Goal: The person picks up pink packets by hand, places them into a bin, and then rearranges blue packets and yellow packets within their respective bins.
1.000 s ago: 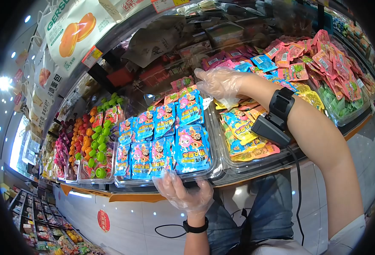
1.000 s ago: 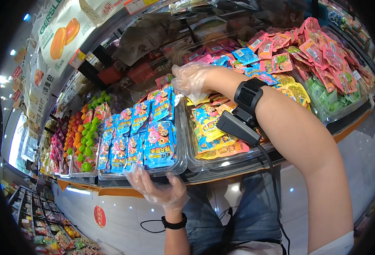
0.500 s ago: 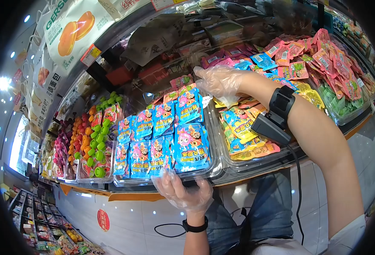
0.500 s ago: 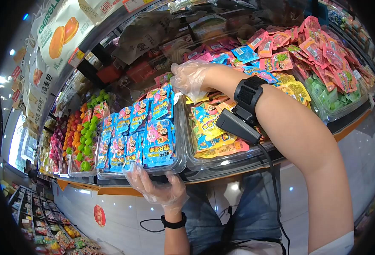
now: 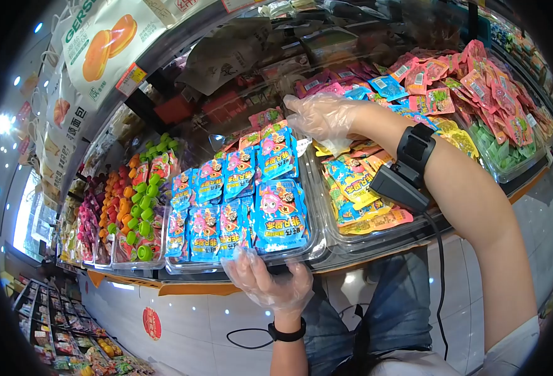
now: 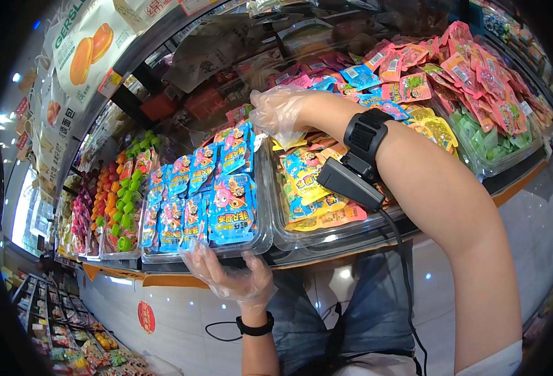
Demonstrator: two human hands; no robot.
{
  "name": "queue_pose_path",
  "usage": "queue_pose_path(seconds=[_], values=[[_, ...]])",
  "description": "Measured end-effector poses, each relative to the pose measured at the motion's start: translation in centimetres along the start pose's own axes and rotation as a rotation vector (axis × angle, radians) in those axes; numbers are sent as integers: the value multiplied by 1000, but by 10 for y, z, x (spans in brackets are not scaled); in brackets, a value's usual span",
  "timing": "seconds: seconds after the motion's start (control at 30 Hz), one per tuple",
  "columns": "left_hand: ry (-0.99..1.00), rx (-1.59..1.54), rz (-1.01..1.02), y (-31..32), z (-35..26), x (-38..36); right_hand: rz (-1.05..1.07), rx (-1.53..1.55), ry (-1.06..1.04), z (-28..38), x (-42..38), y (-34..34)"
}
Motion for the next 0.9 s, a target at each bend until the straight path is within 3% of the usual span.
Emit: queue_pose_path(seconds=[0.8, 0.9], values=[[-9, 2, -9, 1, 0, -1, 30, 92, 48, 0, -2, -3], [-1, -3, -6, 1, 2, -2, 5, -16, -23, 2, -3, -3]])
Point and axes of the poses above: each hand's wrist, its own x-axis towards the middle knuckle, its own y-axis out of the palm, z = x × y, the point moved 3 cm from there along x, towards the middle knuckle, and after that the axes turned 12 degrees about -x, right-handed, at the moved point
